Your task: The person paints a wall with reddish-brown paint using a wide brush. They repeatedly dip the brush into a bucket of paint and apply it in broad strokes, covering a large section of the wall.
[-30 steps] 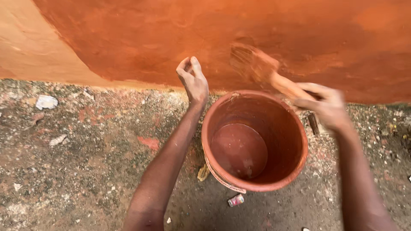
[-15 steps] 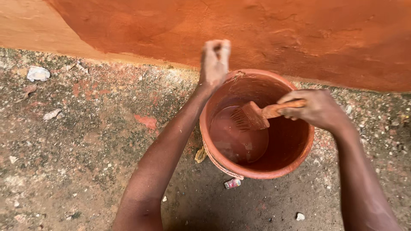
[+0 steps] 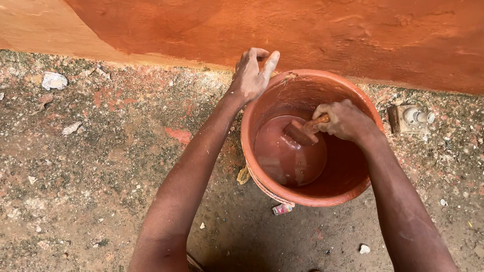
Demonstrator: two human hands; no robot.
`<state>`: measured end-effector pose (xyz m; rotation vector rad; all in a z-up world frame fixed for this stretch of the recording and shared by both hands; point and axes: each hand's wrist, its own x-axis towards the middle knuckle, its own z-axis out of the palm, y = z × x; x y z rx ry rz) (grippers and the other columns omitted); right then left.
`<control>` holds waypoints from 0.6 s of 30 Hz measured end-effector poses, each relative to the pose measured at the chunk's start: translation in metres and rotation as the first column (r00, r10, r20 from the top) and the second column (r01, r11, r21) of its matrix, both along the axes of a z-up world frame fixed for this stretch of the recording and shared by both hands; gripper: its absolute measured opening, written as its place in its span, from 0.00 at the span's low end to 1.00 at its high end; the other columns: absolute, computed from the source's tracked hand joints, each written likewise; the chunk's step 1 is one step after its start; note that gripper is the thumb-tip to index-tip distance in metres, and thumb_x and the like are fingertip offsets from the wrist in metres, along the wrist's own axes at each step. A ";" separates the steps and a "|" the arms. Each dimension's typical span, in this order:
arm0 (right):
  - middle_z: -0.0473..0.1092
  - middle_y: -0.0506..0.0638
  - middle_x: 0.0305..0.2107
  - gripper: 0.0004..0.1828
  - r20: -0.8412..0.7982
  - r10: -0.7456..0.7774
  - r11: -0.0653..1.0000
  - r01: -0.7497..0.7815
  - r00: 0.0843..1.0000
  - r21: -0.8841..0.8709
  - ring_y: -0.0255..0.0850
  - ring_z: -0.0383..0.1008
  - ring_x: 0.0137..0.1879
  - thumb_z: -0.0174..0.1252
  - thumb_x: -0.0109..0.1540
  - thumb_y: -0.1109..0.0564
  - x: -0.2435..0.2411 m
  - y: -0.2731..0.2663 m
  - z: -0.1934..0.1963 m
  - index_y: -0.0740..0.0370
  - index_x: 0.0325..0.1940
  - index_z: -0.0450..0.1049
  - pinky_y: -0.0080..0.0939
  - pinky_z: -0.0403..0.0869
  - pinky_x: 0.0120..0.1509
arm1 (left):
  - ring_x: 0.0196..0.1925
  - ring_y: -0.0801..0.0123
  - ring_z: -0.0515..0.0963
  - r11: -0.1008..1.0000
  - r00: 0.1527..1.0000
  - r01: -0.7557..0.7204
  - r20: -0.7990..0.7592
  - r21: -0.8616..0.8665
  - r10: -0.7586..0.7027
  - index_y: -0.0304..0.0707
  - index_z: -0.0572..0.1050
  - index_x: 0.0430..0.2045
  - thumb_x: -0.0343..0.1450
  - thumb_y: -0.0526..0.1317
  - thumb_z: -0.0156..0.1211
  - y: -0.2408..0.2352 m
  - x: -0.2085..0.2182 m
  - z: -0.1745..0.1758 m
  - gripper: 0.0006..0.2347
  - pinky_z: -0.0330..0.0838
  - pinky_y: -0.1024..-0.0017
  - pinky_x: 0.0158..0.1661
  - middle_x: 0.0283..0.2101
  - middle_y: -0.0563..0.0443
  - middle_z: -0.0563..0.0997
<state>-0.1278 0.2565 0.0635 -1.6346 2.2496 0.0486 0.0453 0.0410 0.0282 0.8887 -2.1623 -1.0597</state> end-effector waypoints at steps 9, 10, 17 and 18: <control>0.83 0.54 0.35 0.16 0.466 -0.193 0.979 0.200 0.863 0.034 0.40 0.84 0.37 0.67 0.57 0.48 0.008 0.008 0.019 0.58 0.44 0.82 0.46 0.84 0.48 | 0.63 0.55 0.71 1.000 0.999 0.015 -0.038 -0.007 -0.015 0.31 0.67 0.56 0.74 0.62 0.44 0.011 -0.009 0.007 0.30 0.64 0.56 0.62 0.58 0.38 0.70; 0.82 0.55 0.36 0.15 0.522 -0.228 0.968 0.251 0.822 0.028 0.40 0.84 0.37 0.67 0.56 0.48 0.007 0.012 0.023 0.57 0.42 0.82 0.47 0.84 0.48 | 0.63 0.56 0.71 1.000 0.999 0.027 -0.045 -0.016 -0.027 0.32 0.67 0.57 0.74 0.62 0.43 0.014 -0.011 0.010 0.30 0.65 0.56 0.62 0.58 0.38 0.70; 0.78 0.57 0.40 0.11 0.703 -0.108 0.800 0.481 0.703 -0.358 0.41 0.80 0.35 0.62 0.64 0.52 -0.028 0.057 0.048 0.63 0.36 0.78 0.42 0.83 0.52 | 0.64 0.58 0.70 0.999 0.999 0.036 -0.027 -0.039 -0.037 0.37 0.68 0.57 0.74 0.63 0.43 0.027 -0.017 0.025 0.29 0.62 0.54 0.63 0.59 0.42 0.71; 0.78 0.58 0.39 0.12 0.717 -0.143 0.754 0.544 0.682 -0.368 0.41 0.80 0.36 0.60 0.66 0.51 -0.034 0.062 0.048 0.63 0.37 0.78 0.42 0.82 0.49 | 0.65 0.57 0.70 0.999 0.999 0.034 -0.037 -0.038 -0.036 0.37 0.68 0.57 0.74 0.63 0.43 0.029 -0.018 0.025 0.29 0.62 0.54 0.63 0.59 0.42 0.71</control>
